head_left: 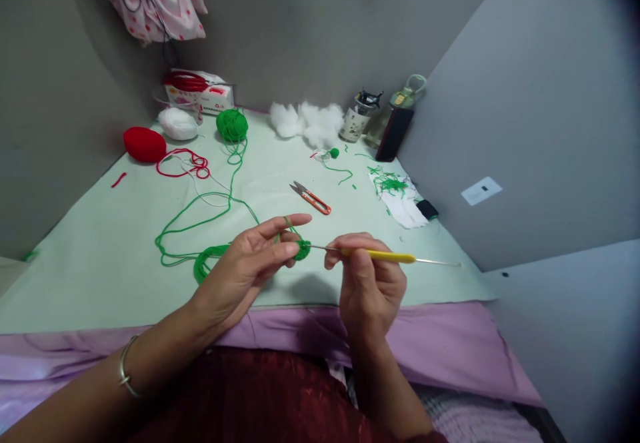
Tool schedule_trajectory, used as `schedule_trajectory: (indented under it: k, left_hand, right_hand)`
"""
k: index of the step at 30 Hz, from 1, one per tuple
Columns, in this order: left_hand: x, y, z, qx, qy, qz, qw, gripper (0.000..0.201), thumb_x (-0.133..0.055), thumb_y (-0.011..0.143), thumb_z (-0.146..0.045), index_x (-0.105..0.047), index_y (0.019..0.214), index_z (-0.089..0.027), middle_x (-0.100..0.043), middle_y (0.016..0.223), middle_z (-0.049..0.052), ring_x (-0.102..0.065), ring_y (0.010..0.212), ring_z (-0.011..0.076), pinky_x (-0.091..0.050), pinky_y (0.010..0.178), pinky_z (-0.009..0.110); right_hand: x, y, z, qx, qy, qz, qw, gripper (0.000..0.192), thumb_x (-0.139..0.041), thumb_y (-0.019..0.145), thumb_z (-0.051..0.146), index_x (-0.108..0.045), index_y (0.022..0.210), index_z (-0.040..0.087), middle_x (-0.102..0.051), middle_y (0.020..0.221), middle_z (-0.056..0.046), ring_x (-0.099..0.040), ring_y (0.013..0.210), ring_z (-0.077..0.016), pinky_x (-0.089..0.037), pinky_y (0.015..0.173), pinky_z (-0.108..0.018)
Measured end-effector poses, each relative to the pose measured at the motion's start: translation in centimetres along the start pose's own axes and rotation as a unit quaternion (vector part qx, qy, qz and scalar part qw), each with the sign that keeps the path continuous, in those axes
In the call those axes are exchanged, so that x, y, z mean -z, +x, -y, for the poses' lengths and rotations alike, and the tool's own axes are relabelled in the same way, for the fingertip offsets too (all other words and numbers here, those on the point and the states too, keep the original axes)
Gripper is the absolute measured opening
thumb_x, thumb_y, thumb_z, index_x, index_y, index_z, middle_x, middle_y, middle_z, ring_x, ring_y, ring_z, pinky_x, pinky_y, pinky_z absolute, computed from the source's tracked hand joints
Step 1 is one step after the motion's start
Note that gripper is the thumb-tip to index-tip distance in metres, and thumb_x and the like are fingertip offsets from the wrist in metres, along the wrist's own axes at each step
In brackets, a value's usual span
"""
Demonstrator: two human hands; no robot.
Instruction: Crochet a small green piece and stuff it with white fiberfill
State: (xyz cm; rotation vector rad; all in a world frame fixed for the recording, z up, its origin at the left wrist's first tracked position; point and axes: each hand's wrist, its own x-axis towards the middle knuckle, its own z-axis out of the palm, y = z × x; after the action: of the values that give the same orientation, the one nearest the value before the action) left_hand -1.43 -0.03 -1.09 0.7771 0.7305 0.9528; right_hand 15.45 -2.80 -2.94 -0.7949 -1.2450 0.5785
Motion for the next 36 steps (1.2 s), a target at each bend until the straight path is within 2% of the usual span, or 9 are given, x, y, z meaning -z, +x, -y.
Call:
schedule_trajectory:
  k: [3, 7, 14, 18, 23, 26, 30, 33, 36]
  left_hand:
    - [-0.2, -0.1, 0.4, -0.035, 0.056, 0.009, 0.998, 0.037, -0.084, 0.084, -0.03, -0.08, 0.121, -0.028, -0.067, 0.097, 0.001, -0.057, 0.09, 0.0154, -0.046, 0.085, 0.026]
    - [-0.3, 0.0, 0.7, -0.078, 0.076, 0.006, 0.994, 0.049, -0.084, 0.084, -0.028, -0.074, 0.132, -0.029, -0.069, 0.097, 0.002, -0.061, 0.096, 0.0184, -0.046, 0.093, 0.03]
    - [0.1, 0.3, -0.2, 0.053, -0.038, 0.066, 0.996, 0.054, -0.087, 0.079, -0.021, -0.075, 0.131, -0.024, -0.063, 0.089, 0.0, -0.054, 0.082, 0.0118, -0.045, 0.081, 0.023]
    - [-0.1, 0.3, 0.1, 0.038, -0.041, 0.059, 0.997, 0.048, -0.089, 0.076, -0.02, -0.08, 0.123, -0.025, -0.06, 0.088, -0.001, -0.052, 0.078, 0.0101, -0.044, 0.076, 0.021]
    - [-0.6, 0.0, 1.0, -0.037, 0.035, 0.028, 0.998, 0.043, -0.088, 0.081, -0.027, -0.079, 0.123, -0.03, -0.071, 0.093, 0.0, -0.059, 0.086, 0.0135, -0.046, 0.082, 0.024]
    - [-0.5, -0.1, 1.1, -0.058, 0.057, 0.019, 0.997, 0.035, -0.081, 0.089, -0.031, -0.078, 0.123, -0.029, -0.074, 0.106, 0.002, -0.063, 0.101, 0.0167, -0.046, 0.095, 0.027]
    - [-0.4, 0.1, 0.8, -0.073, 0.058, -0.007, 0.996, 0.055, -0.086, 0.082, -0.026, -0.072, 0.135, -0.03, -0.067, 0.089, -0.002, -0.061, 0.087, 0.0145, -0.047, 0.086, 0.026]
    - [-0.7, 0.1, 0.8, -0.075, 0.059, -0.019, 0.995, 0.071, -0.088, 0.079, -0.023, -0.063, 0.145, -0.027, -0.064, 0.081, -0.004, -0.056, 0.076, 0.0129, -0.047, 0.079, 0.026]
    - [-0.9, 0.1, 0.8, -0.057, 0.015, -0.014, 0.998, 0.072, -0.089, 0.078, -0.024, -0.063, 0.145, -0.025, -0.065, 0.081, -0.004, -0.057, 0.075, 0.0123, -0.047, 0.078, 0.025]
  right_hand:
    - [-0.3, 0.2, 0.0, -0.031, 0.002, 0.033, 0.999, 0.02, -0.059, 0.103, 0.022, -0.079, 0.102, 0.026, -0.076, 0.096, -0.004, -0.069, 0.085, -0.0177, -0.057, 0.071, -0.034]
    - [-0.5, -0.2, 0.1, -0.008, -0.046, 0.054, 0.997, 0.021, -0.061, 0.102, 0.02, -0.079, 0.106, 0.028, -0.078, 0.097, -0.003, -0.07, 0.088, -0.0179, -0.058, 0.077, -0.035]
    - [0.5, 0.6, -0.4, -0.112, 0.09, 0.005, 0.99, 0.018, -0.062, 0.102, 0.03, -0.077, 0.095, 0.024, -0.073, 0.086, -0.002, -0.068, 0.07, -0.0138, -0.058, 0.068, -0.03]
    - [0.5, 1.0, -0.6, -0.146, 0.132, 0.011, 0.98, 0.02, -0.065, 0.1, 0.035, -0.076, 0.089, 0.022, -0.07, 0.078, -0.001, -0.064, 0.064, -0.0128, -0.055, 0.061, -0.027]
    - [-0.1, 0.0, -0.5, -0.088, 0.038, 0.039, 0.995, 0.015, -0.064, 0.101, 0.029, -0.079, 0.101, 0.027, -0.078, 0.096, -0.003, -0.068, 0.08, -0.0156, -0.057, 0.073, -0.032]
    - [-0.2, -0.1, -0.2, -0.084, 0.012, 0.03, 0.996, 0.018, -0.06, 0.103, 0.028, -0.078, 0.103, 0.026, -0.08, 0.094, -0.003, -0.069, 0.078, -0.0163, -0.058, 0.071, -0.033]
    - [-0.2, 0.0, 0.1, -0.058, -0.022, 0.04, 0.997, 0.019, -0.06, 0.103, 0.024, -0.079, 0.102, 0.027, -0.077, 0.092, -0.002, -0.069, 0.077, -0.0158, -0.058, 0.07, -0.034]
    - [-0.2, -0.8, -0.1, 0.039, -0.151, 0.058, 0.986, 0.024, -0.063, 0.1, 0.017, -0.078, 0.112, 0.03, -0.076, 0.098, -0.004, -0.072, 0.089, -0.0193, -0.06, 0.075, -0.036]
    - [-0.2, -1.6, -0.6, 0.16, -0.283, 0.061, 0.944, 0.041, -0.071, 0.093, 0.01, -0.075, 0.125, 0.035, -0.077, 0.112, -0.006, -0.072, 0.1, -0.0227, -0.061, 0.082, -0.039]
